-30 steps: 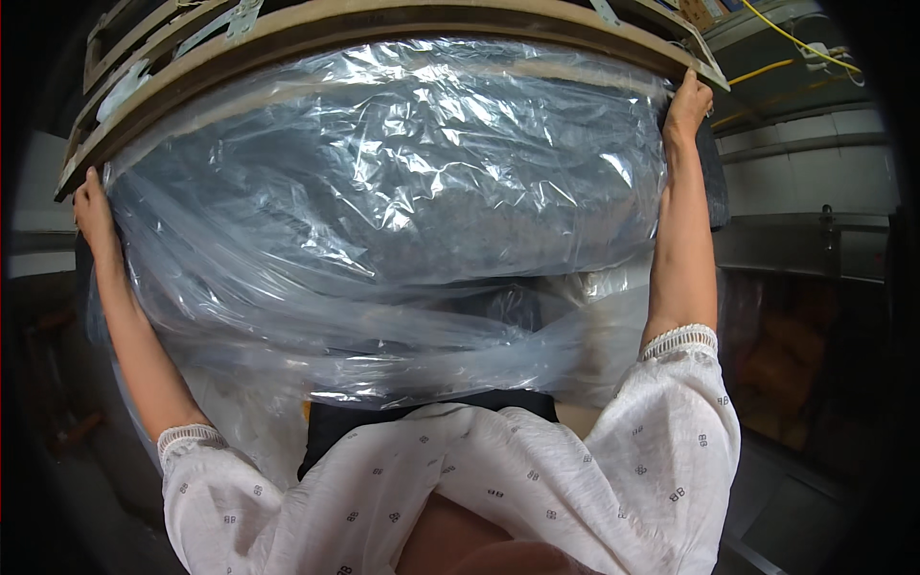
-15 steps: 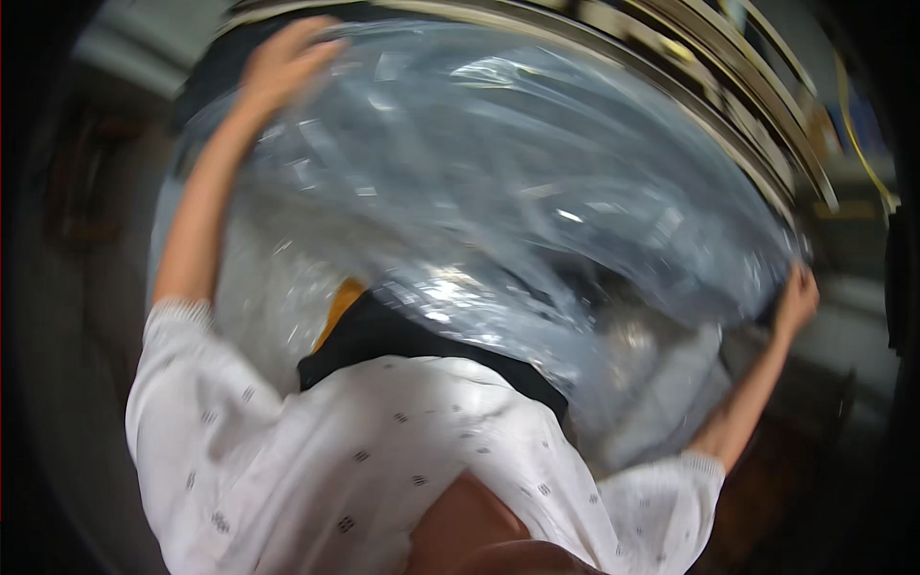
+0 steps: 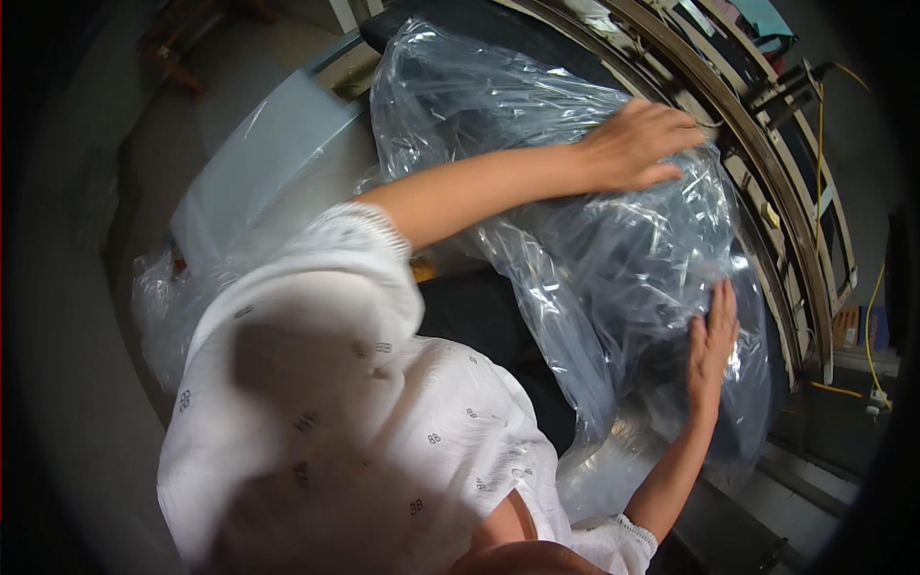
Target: Wrapping a large foam industrial part in a protective plastic sheet and securing the edges.
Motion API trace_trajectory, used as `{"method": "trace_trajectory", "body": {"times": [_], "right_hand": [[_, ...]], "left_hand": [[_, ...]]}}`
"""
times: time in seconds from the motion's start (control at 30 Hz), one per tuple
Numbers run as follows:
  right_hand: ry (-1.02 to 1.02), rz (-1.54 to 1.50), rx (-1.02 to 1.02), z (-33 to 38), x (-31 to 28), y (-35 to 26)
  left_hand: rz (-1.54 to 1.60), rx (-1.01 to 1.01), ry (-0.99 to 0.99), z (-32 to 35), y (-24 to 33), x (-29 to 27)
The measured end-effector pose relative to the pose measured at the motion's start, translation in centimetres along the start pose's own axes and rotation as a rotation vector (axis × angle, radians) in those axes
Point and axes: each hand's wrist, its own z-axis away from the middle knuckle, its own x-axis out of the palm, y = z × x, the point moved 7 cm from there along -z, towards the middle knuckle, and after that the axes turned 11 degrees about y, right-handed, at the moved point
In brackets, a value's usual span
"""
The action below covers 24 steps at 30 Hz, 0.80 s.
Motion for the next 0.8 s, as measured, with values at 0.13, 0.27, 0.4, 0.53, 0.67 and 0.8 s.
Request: {"method": "trace_trajectory", "body": {"times": [0.13, 0.27, 0.4, 0.53, 0.67, 0.8], "right_hand": [[0.107, 0.18, 0.179, 2.1, -1.3, 5.4], [0.17, 0.207, 0.169, 1.9, -1.5, 6.7], [0.425, 0.363, 0.147, -1.7, -3.4, 4.3], [0.542, -0.246, -0.129, -4.9, -2.9, -10.5], [0.04, -0.429, -0.243, -4.5, 5.3, -23.8], [-0.21, -0.205, -0.433, -2.7, 13.5, -21.5]], "left_hand": [[-0.276, -0.098, 0.093, 7.5, -0.4, -16.1], [-0.428, -0.714, 0.377, 15.8, -7.4, -28.5], [-0.317, -1.164, 0.211, 28.4, -19.1, -30.0], [0.024, -1.32, -0.209, 31.4, -21.4, -25.4], [0.122, -1.28, 0.098, 30.9, -21.2, -26.7], [-0.102, -1.213, 0.322, 22.2, -14.9, -30.4]]}}
